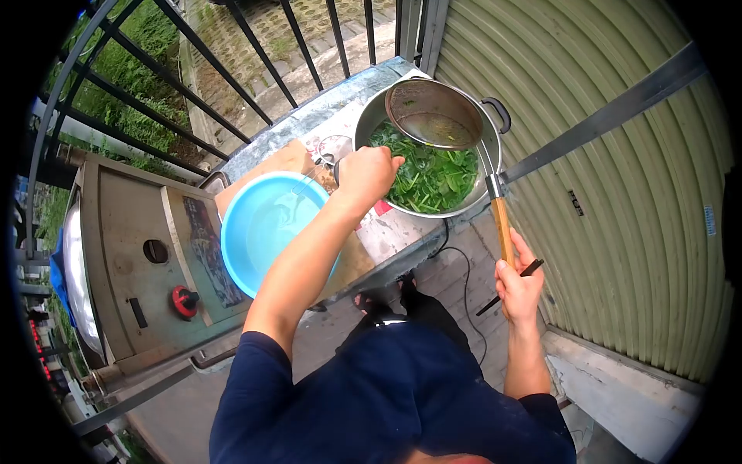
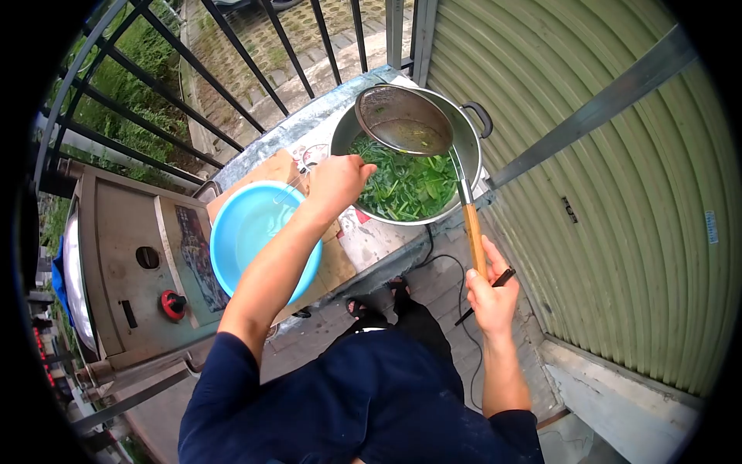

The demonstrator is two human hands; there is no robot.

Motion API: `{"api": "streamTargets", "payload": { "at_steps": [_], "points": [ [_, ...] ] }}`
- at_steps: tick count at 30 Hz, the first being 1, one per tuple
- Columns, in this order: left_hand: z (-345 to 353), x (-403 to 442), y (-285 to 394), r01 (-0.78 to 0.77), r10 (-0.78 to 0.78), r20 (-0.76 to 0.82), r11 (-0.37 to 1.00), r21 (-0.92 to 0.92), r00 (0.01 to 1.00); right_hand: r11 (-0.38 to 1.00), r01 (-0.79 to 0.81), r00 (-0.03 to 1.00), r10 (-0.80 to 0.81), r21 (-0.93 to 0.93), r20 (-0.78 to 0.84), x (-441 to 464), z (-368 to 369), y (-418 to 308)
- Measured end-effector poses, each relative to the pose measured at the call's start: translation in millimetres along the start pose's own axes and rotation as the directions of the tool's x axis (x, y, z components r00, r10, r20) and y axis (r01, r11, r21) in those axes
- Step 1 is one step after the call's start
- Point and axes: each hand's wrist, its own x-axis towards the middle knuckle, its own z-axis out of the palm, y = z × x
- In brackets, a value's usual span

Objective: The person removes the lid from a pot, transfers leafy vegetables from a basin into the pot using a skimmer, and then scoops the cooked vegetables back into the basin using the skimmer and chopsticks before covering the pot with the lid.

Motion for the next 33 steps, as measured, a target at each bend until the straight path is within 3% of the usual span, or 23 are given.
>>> {"api": "streamTargets", "payload": {
  "at_steps": [2, 6, 12, 18, 22, 24, 28, 30, 33],
  "points": [
    [6.4, 3.5, 2.4, -0.120, 0.104, 0.116, 0.982, 0.145, 0.988, 1.000, -0.007, 1.000, 0.007, -0.014, 0.010, 2.7, -2.8, 0.7],
    [15.0, 6.5, 6.8, -0.217, 0.195, 0.115, 0.951, 0.220, 0.974, 0.999, -0.028, 1.000, 0.028, 0.016, 0.015, 0.6, -4.6, 0.2],
    [25.6, 10.1, 29.7, -0.260, 0.268, -0.066, 0.960, 0.103, 0.961, 1.000, -0.023, 0.999, 0.023, -0.012, 0.026, -5.3, -4.6, -3.8],
    [40.9, 20.6, 18.3, -0.356, 0.365, -0.011, 0.913, 0.201, 0.931, 0.999, -0.033, 0.998, 0.034, -0.027, 0.056, -8.7, -5.2, -5.6],
    [36.6, 13.3, 22.1, -0.369, 0.377, -0.043, 0.920, 0.131, 0.925, 0.999, -0.032, 0.999, 0.034, -0.030, 0.042, -8.0, -4.1, -5.4],
    [23.9, 6.2, 33.6, -0.253, 0.245, 0.118, 0.965, 0.063, 0.962, 0.999, -0.025, 0.999, 0.026, -0.031, 0.032, -4.9, -4.6, -4.5],
    [34.1, 10.1, 32.2, -0.256, 0.241, 0.117, 0.957, 0.137, 0.963, 0.998, -0.032, 0.999, 0.034, -0.047, 0.042, -2.9, -4.8, -5.5],
    [38.4, 12.4, 33.1, -0.298, 0.298, -0.016, 0.954, 0.040, 0.954, 0.998, -0.043, 0.998, 0.045, -0.050, 0.040, -2.8, -4.0, -6.1],
    [43.8, 17.1, 43.8, -0.246, 0.243, -0.119, 0.969, -0.013, 0.963, 0.997, -0.050, 0.998, 0.052, -0.051, 0.046, -2.6, -3.2, -5.1]
  ]
}}
